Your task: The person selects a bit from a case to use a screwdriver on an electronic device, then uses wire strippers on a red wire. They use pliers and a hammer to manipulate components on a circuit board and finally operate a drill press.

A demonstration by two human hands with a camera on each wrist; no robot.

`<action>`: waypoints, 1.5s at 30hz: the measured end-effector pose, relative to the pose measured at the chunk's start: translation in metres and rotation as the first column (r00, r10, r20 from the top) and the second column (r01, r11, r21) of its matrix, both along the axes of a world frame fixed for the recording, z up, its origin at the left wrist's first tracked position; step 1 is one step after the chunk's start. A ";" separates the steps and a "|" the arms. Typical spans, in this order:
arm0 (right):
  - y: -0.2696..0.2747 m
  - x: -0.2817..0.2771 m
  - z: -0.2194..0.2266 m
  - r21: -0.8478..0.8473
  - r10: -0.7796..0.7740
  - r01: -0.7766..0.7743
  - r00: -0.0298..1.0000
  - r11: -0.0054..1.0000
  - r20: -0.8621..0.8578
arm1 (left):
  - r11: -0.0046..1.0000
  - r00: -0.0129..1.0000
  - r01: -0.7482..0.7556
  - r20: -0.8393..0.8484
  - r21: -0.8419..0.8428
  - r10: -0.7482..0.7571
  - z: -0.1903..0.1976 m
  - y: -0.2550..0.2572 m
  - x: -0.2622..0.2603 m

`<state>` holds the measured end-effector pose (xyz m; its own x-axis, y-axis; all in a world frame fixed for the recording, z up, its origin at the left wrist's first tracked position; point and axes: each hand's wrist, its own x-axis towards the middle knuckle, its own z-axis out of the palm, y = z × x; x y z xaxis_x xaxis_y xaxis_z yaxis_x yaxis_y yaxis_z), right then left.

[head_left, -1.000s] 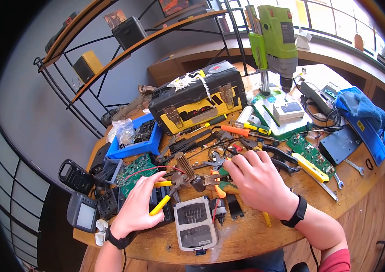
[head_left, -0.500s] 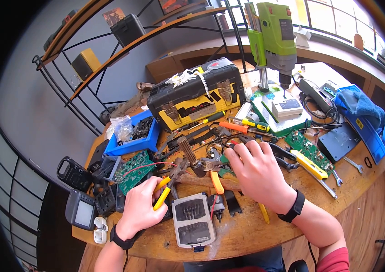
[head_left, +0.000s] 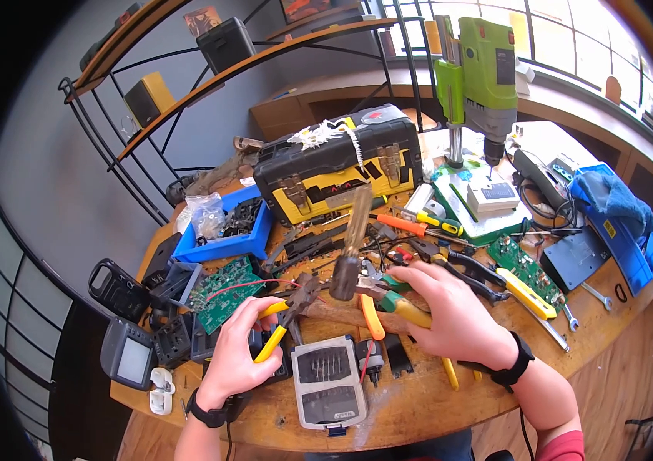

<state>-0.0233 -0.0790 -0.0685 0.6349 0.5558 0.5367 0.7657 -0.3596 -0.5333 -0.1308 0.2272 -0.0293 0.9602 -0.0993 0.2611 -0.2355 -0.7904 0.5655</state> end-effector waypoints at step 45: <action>0.010 -0.002 0.026 0.768 0.766 -0.166 -0.092 0.618 -0.636 | 0.669 0.948 0.132 -0.104 -0.731 -0.301 -0.068 0.012 0.016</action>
<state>-0.0252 -0.0694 -0.0426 0.3764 0.9245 0.0606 -0.5345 0.2701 -0.8009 -0.1145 0.2392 -0.0969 0.9727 -0.1779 0.1491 -0.1643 -0.0735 0.9837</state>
